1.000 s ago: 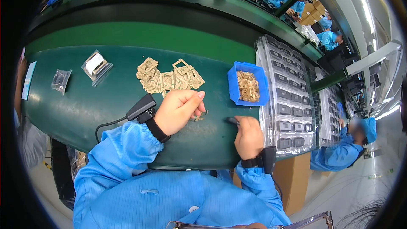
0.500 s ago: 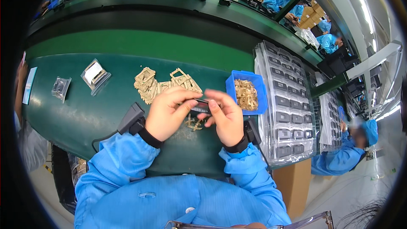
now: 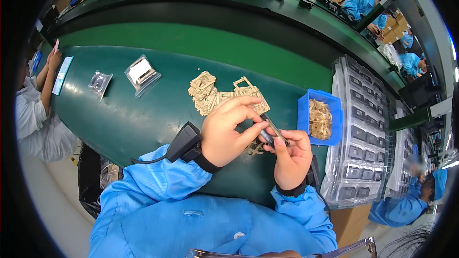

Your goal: Assembling small electronic components into a plastic housing on a factory production line.

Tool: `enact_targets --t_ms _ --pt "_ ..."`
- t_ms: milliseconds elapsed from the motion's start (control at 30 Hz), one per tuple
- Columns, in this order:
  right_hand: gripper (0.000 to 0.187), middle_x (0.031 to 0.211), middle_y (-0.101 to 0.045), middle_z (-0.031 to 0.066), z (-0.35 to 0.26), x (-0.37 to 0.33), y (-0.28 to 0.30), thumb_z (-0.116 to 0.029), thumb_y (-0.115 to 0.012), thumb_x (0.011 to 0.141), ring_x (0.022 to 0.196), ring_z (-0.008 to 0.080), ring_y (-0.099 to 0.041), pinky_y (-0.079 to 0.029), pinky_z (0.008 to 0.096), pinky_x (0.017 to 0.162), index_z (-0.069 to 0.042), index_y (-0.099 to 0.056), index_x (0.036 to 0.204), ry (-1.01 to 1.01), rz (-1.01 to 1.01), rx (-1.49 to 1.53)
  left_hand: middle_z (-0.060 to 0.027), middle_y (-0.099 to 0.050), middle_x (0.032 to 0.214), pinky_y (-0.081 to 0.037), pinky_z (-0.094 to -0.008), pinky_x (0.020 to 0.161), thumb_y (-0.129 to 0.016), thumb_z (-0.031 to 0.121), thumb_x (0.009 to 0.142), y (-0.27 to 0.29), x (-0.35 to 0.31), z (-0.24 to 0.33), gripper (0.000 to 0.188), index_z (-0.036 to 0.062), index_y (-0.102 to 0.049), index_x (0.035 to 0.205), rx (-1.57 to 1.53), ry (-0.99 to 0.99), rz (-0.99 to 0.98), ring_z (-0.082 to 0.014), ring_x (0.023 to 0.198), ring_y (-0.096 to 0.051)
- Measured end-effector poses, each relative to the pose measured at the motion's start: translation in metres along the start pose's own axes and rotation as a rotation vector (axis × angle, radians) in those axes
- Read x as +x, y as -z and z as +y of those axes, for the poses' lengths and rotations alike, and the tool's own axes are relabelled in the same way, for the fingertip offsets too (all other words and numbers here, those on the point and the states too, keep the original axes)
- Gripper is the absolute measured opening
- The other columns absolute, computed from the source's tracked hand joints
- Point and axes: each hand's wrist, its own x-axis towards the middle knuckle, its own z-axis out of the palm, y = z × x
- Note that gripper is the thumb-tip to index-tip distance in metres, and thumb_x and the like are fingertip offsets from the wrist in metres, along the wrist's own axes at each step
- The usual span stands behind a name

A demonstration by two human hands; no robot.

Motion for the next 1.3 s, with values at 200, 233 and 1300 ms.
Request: enact_targets --t_ms 200,233,1300 --pt "0.028 0.122 -0.063 0.0229 0.006 -0.003 0.001 0.013 -0.062 0.089 0.114 0.0243 -0.063 -0.053 0.0304 0.092 0.002 -0.058 0.114 0.179 -0.144 -0.084 -0.0181 -0.057 0.133 -0.056 -0.0334 0.087 -0.072 -0.003 0.083 0.002 -0.001 0.006 0.010 0.0012 -0.069 0.092 -0.307 0.138 -0.010 -0.0219 0.115 -0.059" --pt "0.030 0.122 -0.063 0.0228 0.006 -0.003 0.002 0.013 -0.062 0.089 0.114 0.0243 -0.063 -0.053 0.0303 0.092 0.002 -0.058 0.116 0.205 -0.159 -0.147 -0.0175 -0.054 0.136 -0.056 -0.0333 0.089 -0.071 -0.003 0.084 0.002 -0.001 0.003 0.009 0.0015 -0.069 0.092 -0.428 0.210 -0.038 -0.0222 0.118 -0.056" --pt "0.014 0.086 -0.049 0.0047 -0.003 -0.002 0.003 -0.015 -0.047 0.105 0.064 0.0070 -0.043 -0.039 0.0207 0.053 -0.003 -0.048 0.113 0.046 -0.138 -0.039 -0.0119 -0.070 0.109 -0.055 -0.0231 0.075 -0.069 -0.003 0.088 0.005 -0.005 0.017 0.028 0.0010 -0.069 0.117 -0.525 0.350 -0.337 -0.0137 0.093 -0.068"
